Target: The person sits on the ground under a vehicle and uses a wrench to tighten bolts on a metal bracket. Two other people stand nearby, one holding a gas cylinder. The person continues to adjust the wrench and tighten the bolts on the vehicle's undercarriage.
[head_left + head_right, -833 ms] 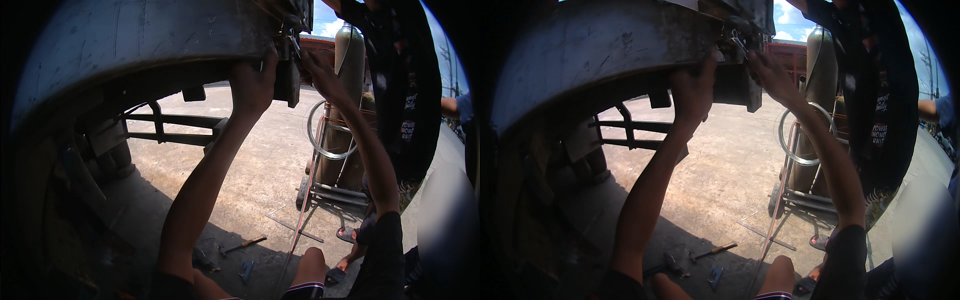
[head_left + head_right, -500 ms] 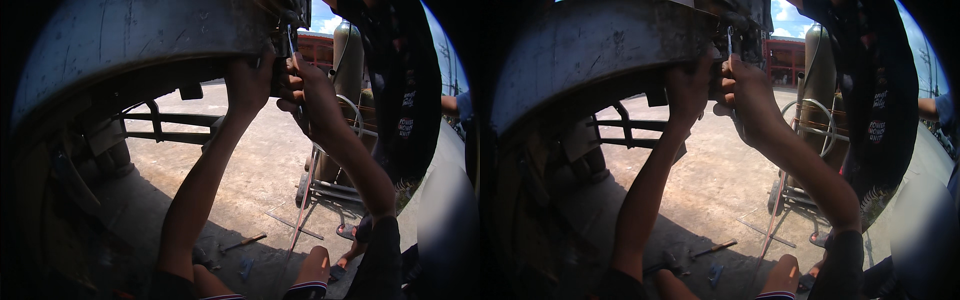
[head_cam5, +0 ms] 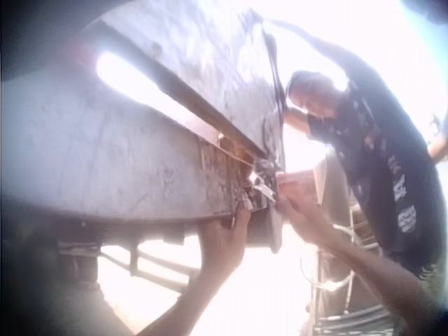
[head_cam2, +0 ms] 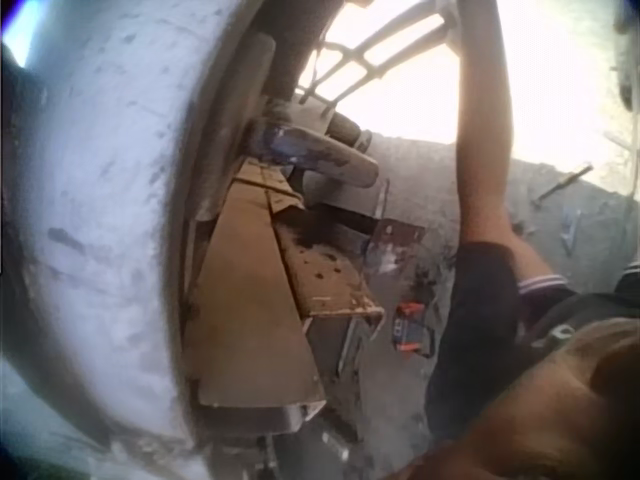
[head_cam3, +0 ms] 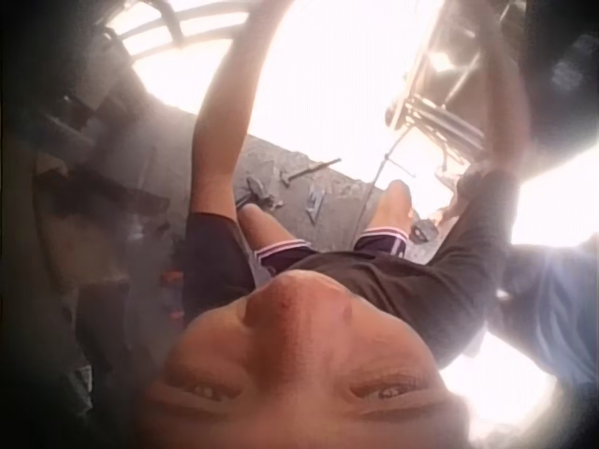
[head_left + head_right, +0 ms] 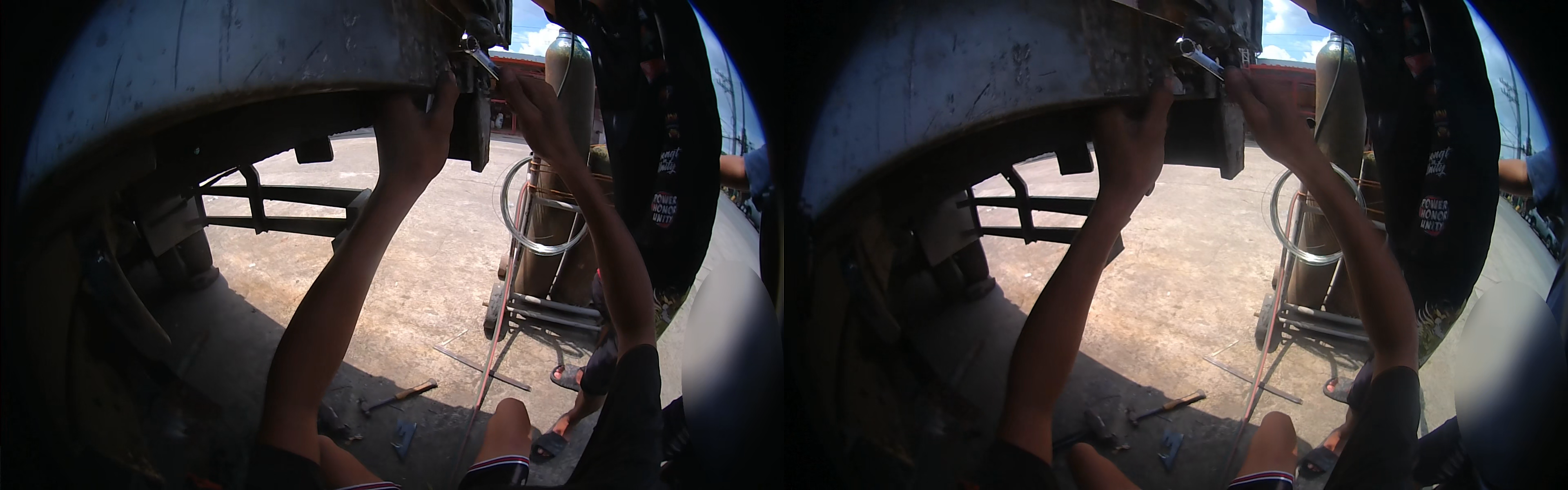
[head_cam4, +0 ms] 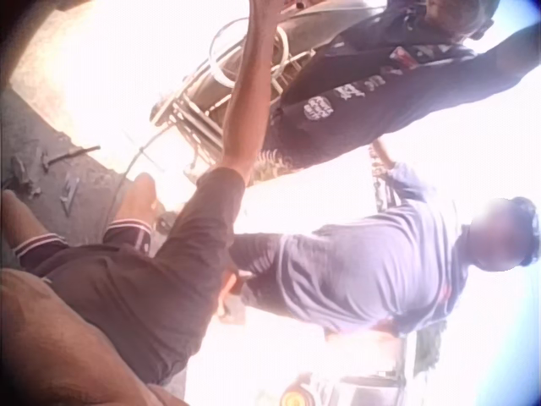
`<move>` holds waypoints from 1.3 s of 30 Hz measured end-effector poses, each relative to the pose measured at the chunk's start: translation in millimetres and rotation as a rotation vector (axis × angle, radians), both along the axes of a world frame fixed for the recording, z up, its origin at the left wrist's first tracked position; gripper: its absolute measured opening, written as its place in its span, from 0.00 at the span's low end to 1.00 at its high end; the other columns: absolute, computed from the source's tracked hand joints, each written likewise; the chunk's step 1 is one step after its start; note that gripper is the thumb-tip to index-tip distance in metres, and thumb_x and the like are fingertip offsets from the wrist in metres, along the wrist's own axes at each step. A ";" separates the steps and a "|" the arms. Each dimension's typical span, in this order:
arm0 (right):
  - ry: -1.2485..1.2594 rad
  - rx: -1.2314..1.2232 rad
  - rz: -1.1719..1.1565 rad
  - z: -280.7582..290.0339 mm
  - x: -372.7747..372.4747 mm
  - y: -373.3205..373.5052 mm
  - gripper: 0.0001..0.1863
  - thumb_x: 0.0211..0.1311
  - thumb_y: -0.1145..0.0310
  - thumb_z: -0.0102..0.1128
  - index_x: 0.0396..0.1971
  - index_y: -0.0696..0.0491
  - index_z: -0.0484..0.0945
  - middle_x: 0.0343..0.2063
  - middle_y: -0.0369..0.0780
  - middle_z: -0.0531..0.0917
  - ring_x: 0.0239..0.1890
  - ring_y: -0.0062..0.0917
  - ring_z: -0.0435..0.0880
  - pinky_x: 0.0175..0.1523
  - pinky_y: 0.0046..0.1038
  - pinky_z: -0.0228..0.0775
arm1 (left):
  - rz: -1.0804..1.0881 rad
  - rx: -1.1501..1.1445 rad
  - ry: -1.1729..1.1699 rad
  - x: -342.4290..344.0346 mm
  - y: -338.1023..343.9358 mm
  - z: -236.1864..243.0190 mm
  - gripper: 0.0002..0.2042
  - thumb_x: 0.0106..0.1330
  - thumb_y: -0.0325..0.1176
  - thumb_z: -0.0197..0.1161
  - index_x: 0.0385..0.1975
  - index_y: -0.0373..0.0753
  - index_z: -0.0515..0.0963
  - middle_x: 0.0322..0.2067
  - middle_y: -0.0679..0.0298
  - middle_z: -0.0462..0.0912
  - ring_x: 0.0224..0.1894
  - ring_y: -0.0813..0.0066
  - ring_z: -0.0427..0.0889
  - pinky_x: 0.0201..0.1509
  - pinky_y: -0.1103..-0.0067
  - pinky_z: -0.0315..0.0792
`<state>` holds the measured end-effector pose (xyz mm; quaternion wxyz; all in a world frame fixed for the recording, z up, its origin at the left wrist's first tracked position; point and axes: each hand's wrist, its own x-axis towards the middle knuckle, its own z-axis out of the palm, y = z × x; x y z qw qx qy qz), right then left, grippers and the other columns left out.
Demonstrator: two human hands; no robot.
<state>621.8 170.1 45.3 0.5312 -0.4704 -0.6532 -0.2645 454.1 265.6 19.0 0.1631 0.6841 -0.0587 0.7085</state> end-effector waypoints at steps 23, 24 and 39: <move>-0.392 -0.154 -0.174 34.7 52.0 13.8 0.21 0.76 0.55 0.39 0.37 0.57 0.74 0.26 0.49 0.77 0.32 0.40 0.79 0.39 0.40 0.67 | 0.000 0.008 -0.076 9.4 7.4 -2.3 0.21 0.67 0.44 0.63 0.18 0.32 0.75 0.13 0.63 0.72 0.18 0.77 0.70 0.27 0.76 0.64; -0.385 -0.183 -0.179 34.8 50.6 11.5 0.21 0.76 0.55 0.39 0.36 0.57 0.74 0.26 0.49 0.76 0.32 0.40 0.79 0.39 0.40 0.67 | 0.005 -0.012 -0.041 7.7 5.7 -2.4 0.20 0.67 0.43 0.62 0.22 0.32 0.76 0.16 0.61 0.74 0.21 0.73 0.73 0.30 0.75 0.66; 0.829 -0.347 0.574 -26.4 -97.9 -54.4 0.20 0.72 0.47 0.46 0.36 0.50 0.69 0.16 0.27 0.61 0.14 0.12 0.56 0.23 0.18 0.51 | -0.032 -0.067 -0.061 8.6 5.8 -2.6 0.19 0.66 0.45 0.64 0.21 0.35 0.75 0.16 0.65 0.74 0.20 0.78 0.73 0.26 0.78 0.64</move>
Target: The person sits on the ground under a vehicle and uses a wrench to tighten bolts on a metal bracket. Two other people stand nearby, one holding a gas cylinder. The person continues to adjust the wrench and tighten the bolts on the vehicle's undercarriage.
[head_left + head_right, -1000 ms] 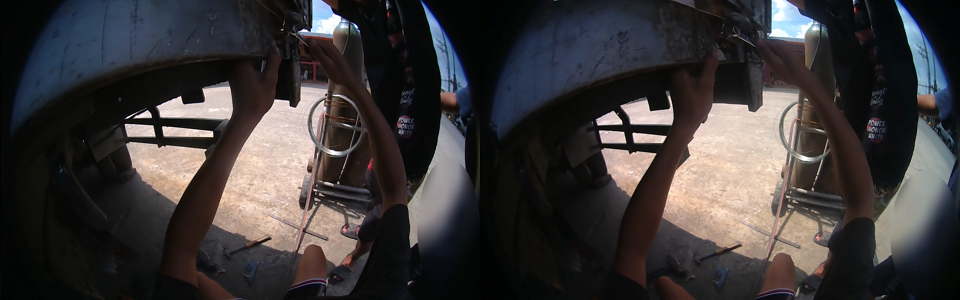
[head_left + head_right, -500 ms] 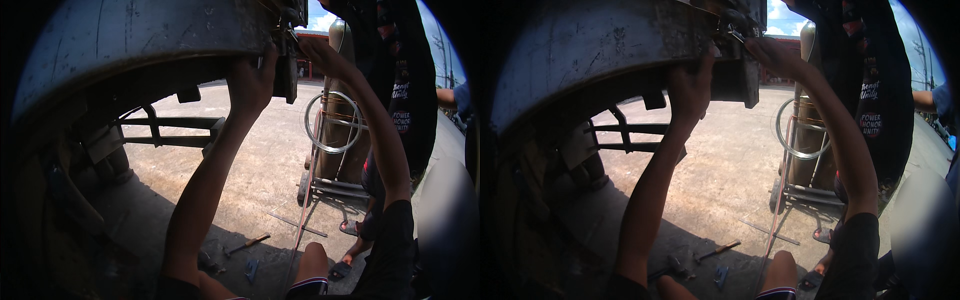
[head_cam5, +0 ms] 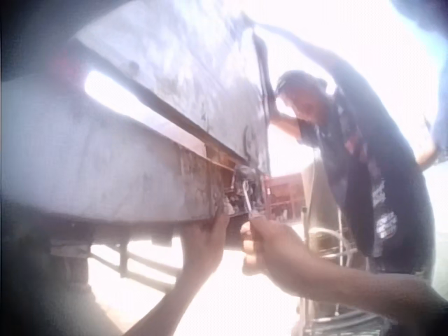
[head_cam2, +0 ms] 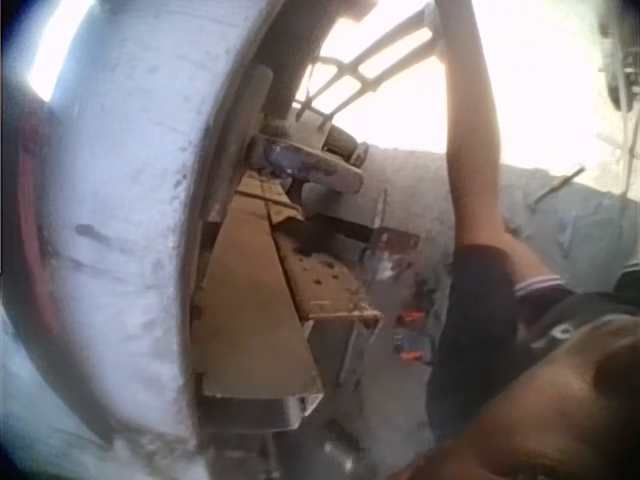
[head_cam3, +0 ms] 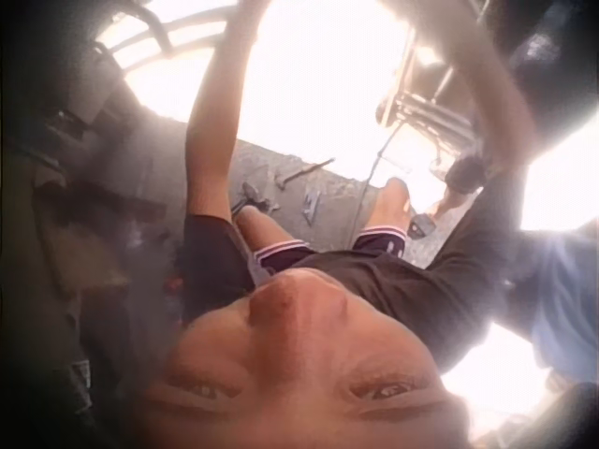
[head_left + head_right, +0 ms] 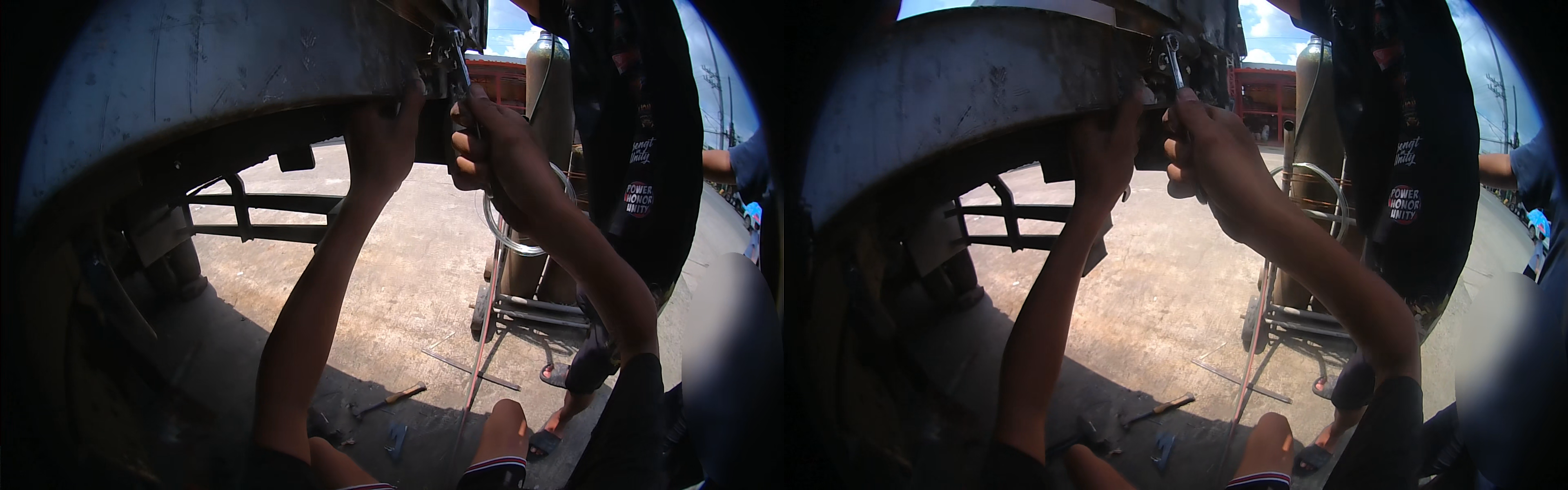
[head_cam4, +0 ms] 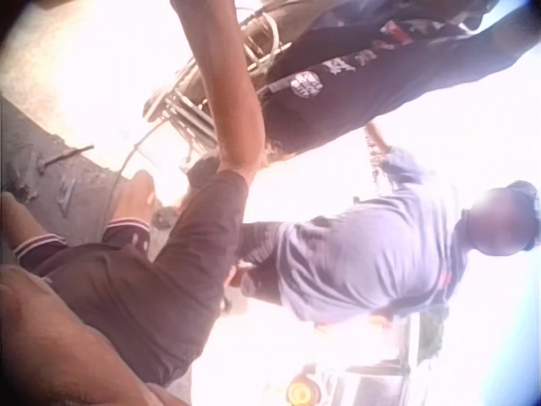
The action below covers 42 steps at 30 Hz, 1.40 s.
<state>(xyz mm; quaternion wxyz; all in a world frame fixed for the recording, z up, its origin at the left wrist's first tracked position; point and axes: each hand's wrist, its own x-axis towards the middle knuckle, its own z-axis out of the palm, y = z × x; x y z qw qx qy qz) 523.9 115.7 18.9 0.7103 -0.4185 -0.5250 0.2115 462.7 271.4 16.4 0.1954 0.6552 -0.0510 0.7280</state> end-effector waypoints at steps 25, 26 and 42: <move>-1.003 0.325 -0.498 39.7 129.8 67.3 0.21 0.76 0.52 0.42 0.48 0.56 0.73 0.25 0.36 0.74 0.27 0.19 0.72 0.32 0.26 0.65 | -0.177 -0.043 0.023 8.9 7.5 -2.5 0.18 0.67 0.42 0.65 0.18 0.40 0.73 0.12 0.75 0.67 0.13 0.89 0.64 0.16 0.85 0.54; -0.972 0.325 -0.482 36.0 125.1 66.5 0.21 0.76 0.52 0.42 0.47 0.56 0.72 0.25 0.34 0.73 0.25 0.19 0.70 0.31 0.25 0.63 | -0.171 -0.035 0.008 10.2 7.2 -1.5 0.17 0.67 0.42 0.64 0.19 0.39 0.73 0.13 0.74 0.68 0.13 0.89 0.65 0.16 0.85 0.55; -0.001 0.209 -0.024 5.1 -5.8 -2.8 0.14 0.70 0.54 0.52 0.35 0.51 0.73 0.17 0.26 0.66 0.15 0.08 0.63 0.20 0.14 0.53 | -0.139 -0.001 0.030 2.8 9.7 -1.7 0.19 0.66 0.43 0.65 0.18 0.38 0.73 0.12 0.74 0.67 0.13 0.88 0.65 0.16 0.85 0.56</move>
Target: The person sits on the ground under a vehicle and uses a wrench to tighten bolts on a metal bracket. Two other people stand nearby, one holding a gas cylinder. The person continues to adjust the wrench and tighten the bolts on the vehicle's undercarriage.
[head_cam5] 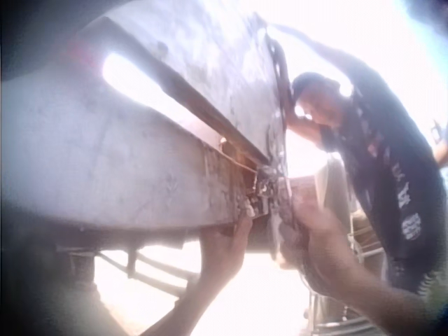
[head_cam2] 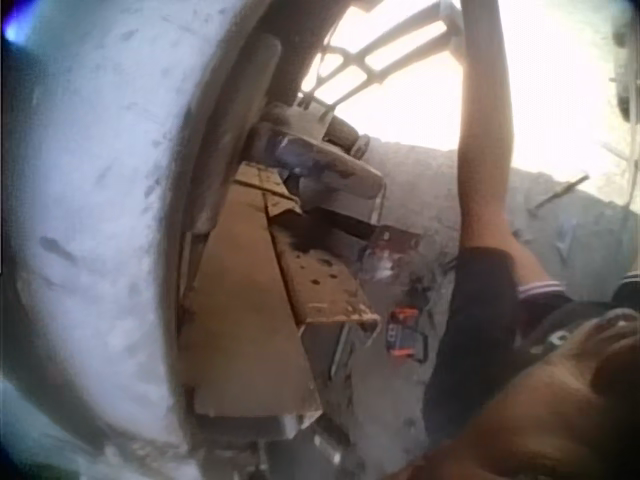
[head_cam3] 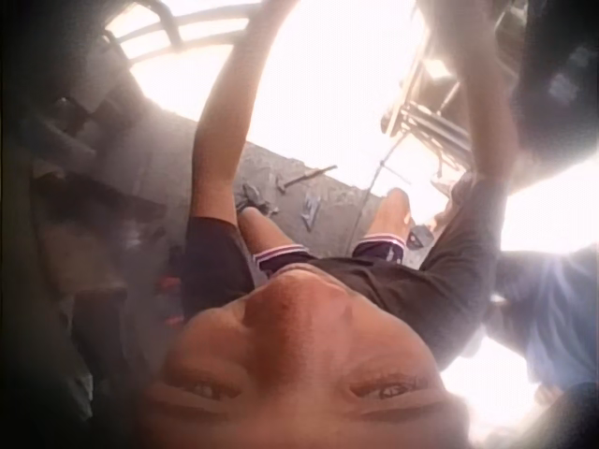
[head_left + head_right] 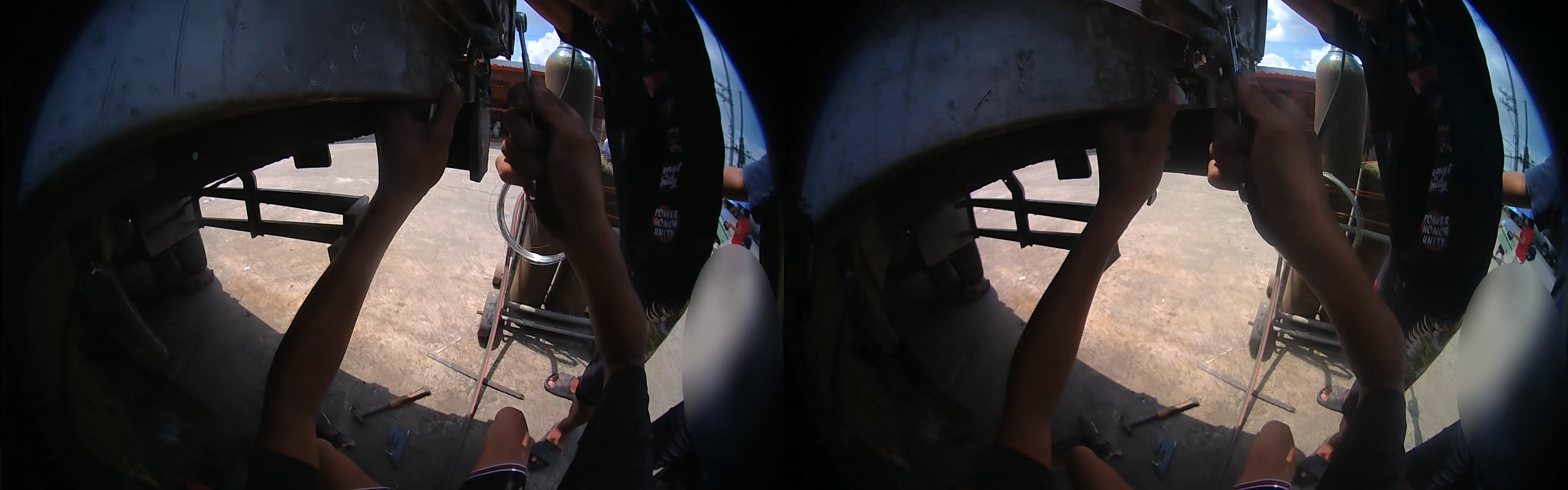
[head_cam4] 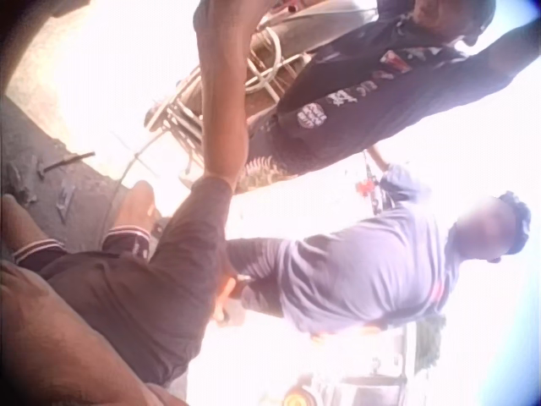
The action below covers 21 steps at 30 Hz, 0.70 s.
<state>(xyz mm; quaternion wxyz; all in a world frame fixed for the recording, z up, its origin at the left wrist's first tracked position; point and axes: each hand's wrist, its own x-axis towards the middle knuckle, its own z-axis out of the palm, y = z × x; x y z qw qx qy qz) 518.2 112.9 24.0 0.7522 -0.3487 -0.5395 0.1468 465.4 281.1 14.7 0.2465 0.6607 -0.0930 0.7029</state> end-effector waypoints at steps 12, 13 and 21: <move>-0.843 0.110 -0.643 37.1 140.8 67.6 0.26 0.73 0.48 0.45 0.42 0.59 0.77 0.24 0.36 0.76 0.29 0.21 0.74 0.36 0.28 0.66 | -0.065 0.000 -0.012 3.1 4.0 -1.3 0.21 0.67 0.45 0.64 0.14 0.42 0.70 0.10 0.77 0.63 0.11 0.90 0.61 0.15 0.85 0.50; -0.943 0.154 -0.651 46.3 152.7 64.7 0.25 0.74 0.48 0.45 0.42 0.58 0.77 0.24 0.36 0.76 0.29 0.21 0.74 0.36 0.28 0.66 | -0.077 0.000 -0.006 5.1 0.8 -1.4 0.21 0.67 0.45 0.64 0.14 0.42 0.70 0.10 0.77 0.63 0.11 0.90 0.61 0.15 0.85 0.50; -1.197 0.082 -0.856 62.7 148.3 59.4 0.21 0.74 0.53 0.47 0.47 0.56 0.77 0.25 0.43 0.78 0.28 0.28 0.77 0.34 0.32 0.67 | -0.044 -0.020 0.057 -3.0 4.3 -2.2 0.17 0.68 0.44 0.63 0.22 0.39 0.73 0.16 0.69 0.70 0.19 0.82 0.69 0.24 0.81 0.57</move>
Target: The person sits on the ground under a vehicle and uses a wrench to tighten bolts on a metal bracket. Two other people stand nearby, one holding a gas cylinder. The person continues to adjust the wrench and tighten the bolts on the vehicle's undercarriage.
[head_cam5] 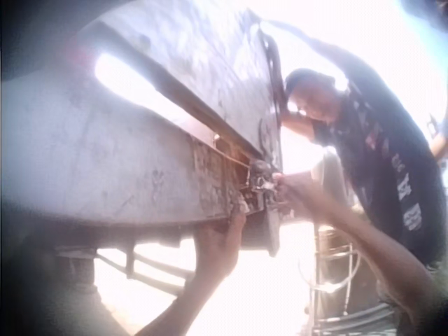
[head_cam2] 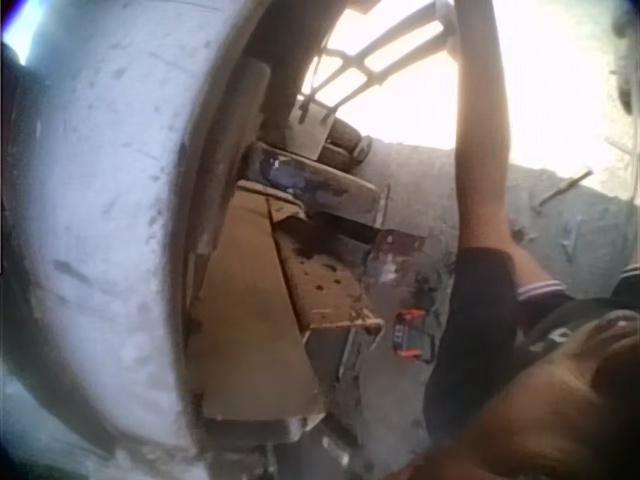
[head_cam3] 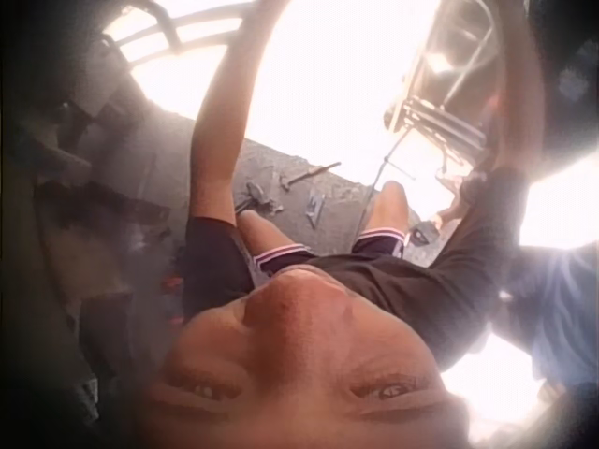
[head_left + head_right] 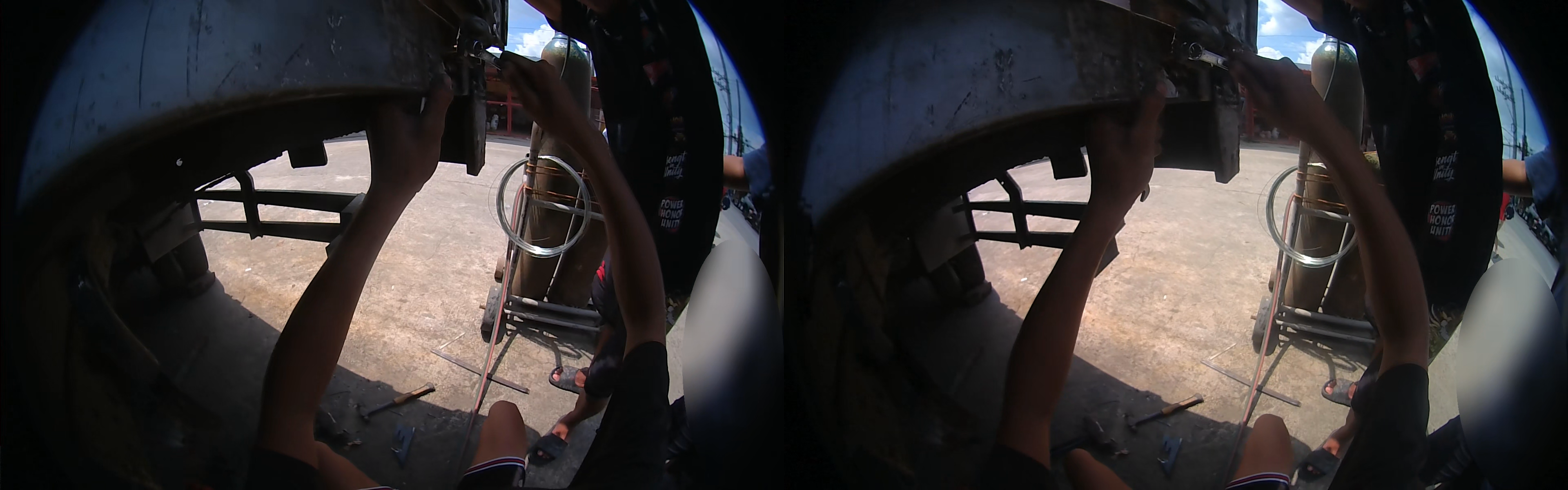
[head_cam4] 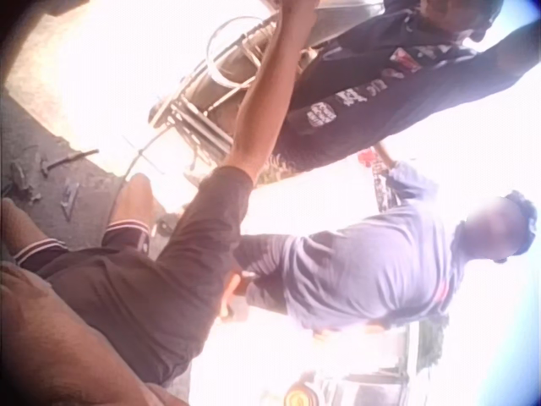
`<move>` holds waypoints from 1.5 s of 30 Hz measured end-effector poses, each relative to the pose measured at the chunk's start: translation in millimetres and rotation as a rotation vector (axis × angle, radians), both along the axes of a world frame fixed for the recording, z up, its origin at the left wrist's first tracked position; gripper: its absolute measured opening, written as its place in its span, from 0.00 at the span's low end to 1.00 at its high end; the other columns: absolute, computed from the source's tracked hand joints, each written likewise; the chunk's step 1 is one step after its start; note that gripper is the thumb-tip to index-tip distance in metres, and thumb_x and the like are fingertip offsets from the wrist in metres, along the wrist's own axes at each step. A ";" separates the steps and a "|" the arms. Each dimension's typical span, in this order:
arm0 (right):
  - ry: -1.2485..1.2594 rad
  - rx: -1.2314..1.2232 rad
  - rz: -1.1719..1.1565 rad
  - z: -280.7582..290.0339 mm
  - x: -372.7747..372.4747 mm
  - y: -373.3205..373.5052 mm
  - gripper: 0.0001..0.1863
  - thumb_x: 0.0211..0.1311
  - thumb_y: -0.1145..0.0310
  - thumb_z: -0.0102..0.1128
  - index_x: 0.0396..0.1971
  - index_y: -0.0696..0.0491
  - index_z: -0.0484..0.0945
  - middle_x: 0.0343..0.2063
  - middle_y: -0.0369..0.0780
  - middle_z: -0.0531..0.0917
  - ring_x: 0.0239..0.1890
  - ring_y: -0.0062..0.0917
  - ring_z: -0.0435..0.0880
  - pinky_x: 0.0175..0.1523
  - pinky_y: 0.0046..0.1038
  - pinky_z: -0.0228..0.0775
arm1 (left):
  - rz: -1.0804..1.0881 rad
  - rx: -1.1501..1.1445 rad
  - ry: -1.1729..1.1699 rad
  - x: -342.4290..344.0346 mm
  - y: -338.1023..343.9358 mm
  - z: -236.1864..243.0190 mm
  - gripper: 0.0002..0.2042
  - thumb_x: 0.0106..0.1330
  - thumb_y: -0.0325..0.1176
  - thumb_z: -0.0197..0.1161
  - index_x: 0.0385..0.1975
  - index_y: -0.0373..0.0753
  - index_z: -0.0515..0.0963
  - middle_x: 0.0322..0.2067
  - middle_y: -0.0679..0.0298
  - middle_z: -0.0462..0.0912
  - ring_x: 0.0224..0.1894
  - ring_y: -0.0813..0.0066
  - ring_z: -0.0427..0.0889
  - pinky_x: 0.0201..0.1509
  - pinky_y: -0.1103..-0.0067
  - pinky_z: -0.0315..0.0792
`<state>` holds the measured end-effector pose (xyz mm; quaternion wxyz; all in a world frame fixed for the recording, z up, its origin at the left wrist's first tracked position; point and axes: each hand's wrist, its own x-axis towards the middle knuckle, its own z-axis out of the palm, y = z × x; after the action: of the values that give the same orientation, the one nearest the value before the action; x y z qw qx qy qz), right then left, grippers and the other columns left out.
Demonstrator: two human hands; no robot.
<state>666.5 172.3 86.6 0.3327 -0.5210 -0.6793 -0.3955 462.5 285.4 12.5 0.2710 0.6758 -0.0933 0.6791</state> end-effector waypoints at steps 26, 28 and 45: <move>0.497 -0.145 0.266 -37.1 -18.3 -0.1 0.32 0.70 0.40 0.44 0.37 0.59 0.78 0.22 0.38 0.73 0.24 0.19 0.70 0.33 0.30 0.65 | -0.035 -0.074 -0.039 6.2 -3.1 1.6 0.15 0.66 0.43 0.65 0.21 0.41 0.76 0.11 0.76 0.66 0.12 0.90 0.63 0.16 0.86 0.55; 0.705 -0.224 0.389 -52.6 -43.7 -5.7 0.29 0.71 0.41 0.44 0.37 0.56 0.76 0.22 0.36 0.74 0.22 0.21 0.70 0.31 0.26 0.64 | -0.034 -0.081 -0.020 4.4 -5.7 2.4 0.15 0.67 0.42 0.65 0.23 0.39 0.78 0.12 0.75 0.68 0.14 0.89 0.66 0.18 0.85 0.58; 0.479 0.143 0.254 -118.2 -93.3 -65.8 0.11 0.71 0.62 0.52 0.42 0.53 0.76 0.21 0.32 0.74 0.20 0.14 0.70 0.24 0.21 0.59 | -0.072 -0.056 0.003 -3.0 -13.7 8.1 0.15 0.65 0.41 0.65 0.19 0.42 0.72 0.12 0.76 0.65 0.12 0.89 0.63 0.16 0.85 0.55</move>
<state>573.2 106.5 -31.6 0.5668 -0.4853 -0.6115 -0.2632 459.5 271.7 20.6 0.3143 0.6653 -0.0981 0.6701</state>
